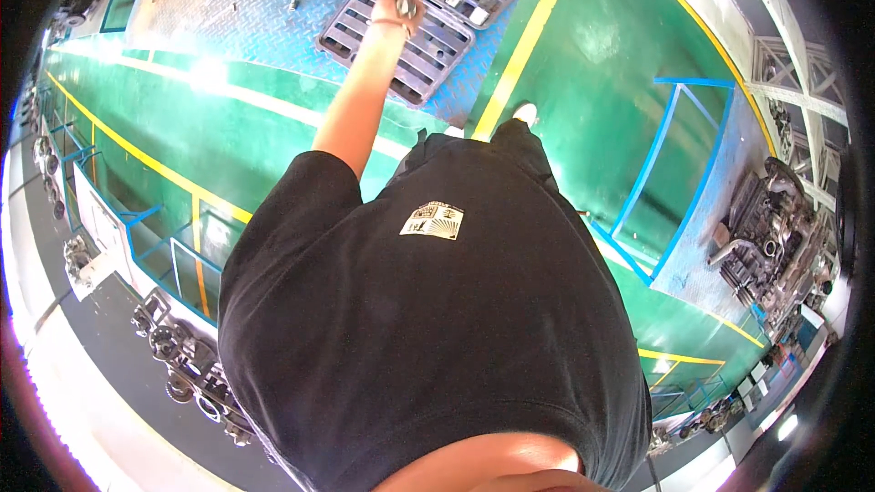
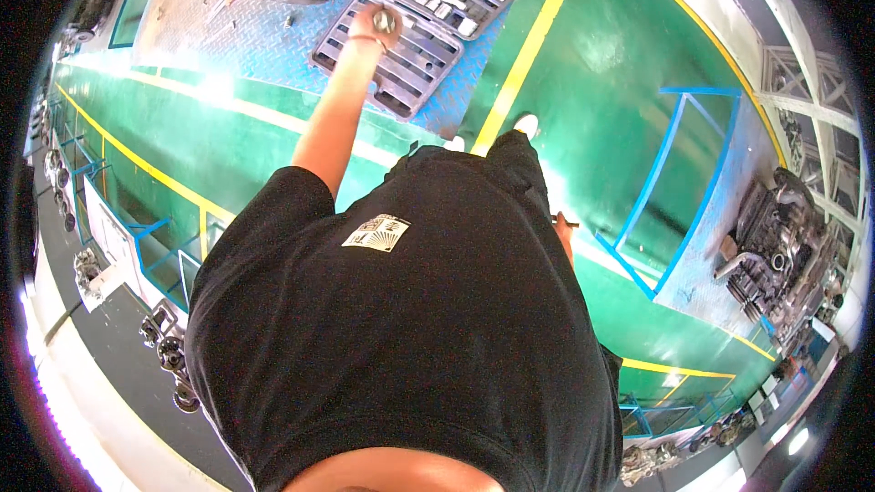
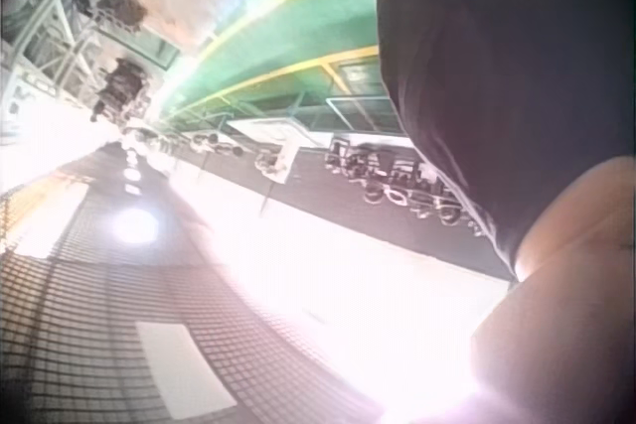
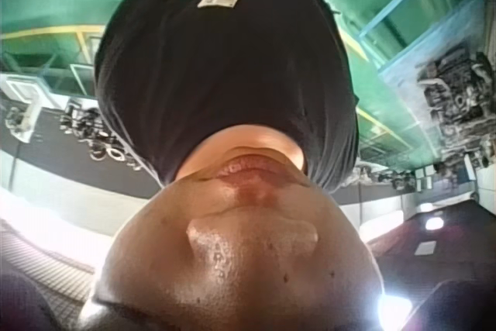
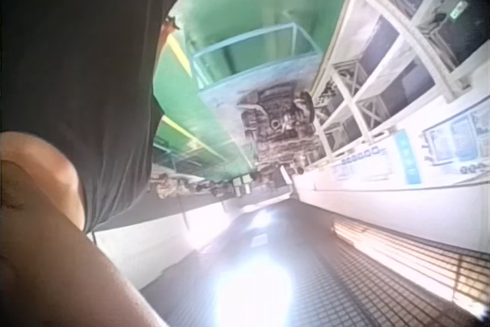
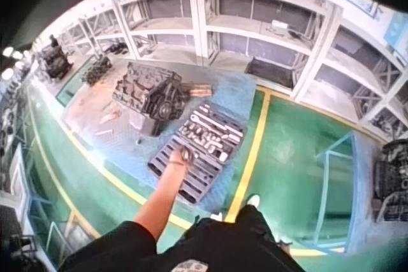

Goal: Using a speed handle wrench to remove bolts from an engine component.

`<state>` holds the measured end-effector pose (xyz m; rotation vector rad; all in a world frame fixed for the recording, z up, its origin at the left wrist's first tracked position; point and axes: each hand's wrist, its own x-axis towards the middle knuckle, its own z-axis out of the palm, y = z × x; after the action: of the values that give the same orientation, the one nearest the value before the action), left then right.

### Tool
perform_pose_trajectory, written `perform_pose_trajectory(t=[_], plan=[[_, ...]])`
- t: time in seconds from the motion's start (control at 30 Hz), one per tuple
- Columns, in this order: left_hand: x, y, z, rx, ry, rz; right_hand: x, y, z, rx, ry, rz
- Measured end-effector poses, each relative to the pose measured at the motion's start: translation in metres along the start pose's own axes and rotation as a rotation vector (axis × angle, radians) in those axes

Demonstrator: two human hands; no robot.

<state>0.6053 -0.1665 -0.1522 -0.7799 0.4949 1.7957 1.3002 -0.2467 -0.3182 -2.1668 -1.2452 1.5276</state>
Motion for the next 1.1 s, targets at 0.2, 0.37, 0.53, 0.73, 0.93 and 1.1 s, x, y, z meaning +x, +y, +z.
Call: perform_pose_trajectory(t=[0.2, 0.37, 0.53, 0.73, 0.93, 1.1], plan=[[-0.216, -0.05, 0.162, 0.201, -0.757, 0.268, 0.026, 0.003, 0.009, 0.028, -0.016, -0.067], [-0.202, -0.064, 0.154, 0.178, -0.428, 0.452, -0.007, -0.065, 0.033, -0.026, 0.056, -0.124], [-0.103, -0.025, 0.073, 0.224, -0.553, -0.02, -0.044, -0.108, 0.031, -0.002, 0.067, -0.102], [-0.019, -0.041, -0.077, 0.049, 0.091, -0.031, -0.005, -0.017, 0.016, 0.026, 0.124, -0.018], [-0.005, -0.058, -0.198, -0.086, 0.498, -0.049, -0.015, -0.025, 0.013, -0.022, 0.148, 0.023], [0.022, -0.018, -0.175, -0.26, 0.261, -0.022, -0.009, -0.052, 0.02, -0.056, 0.078, -0.009]])
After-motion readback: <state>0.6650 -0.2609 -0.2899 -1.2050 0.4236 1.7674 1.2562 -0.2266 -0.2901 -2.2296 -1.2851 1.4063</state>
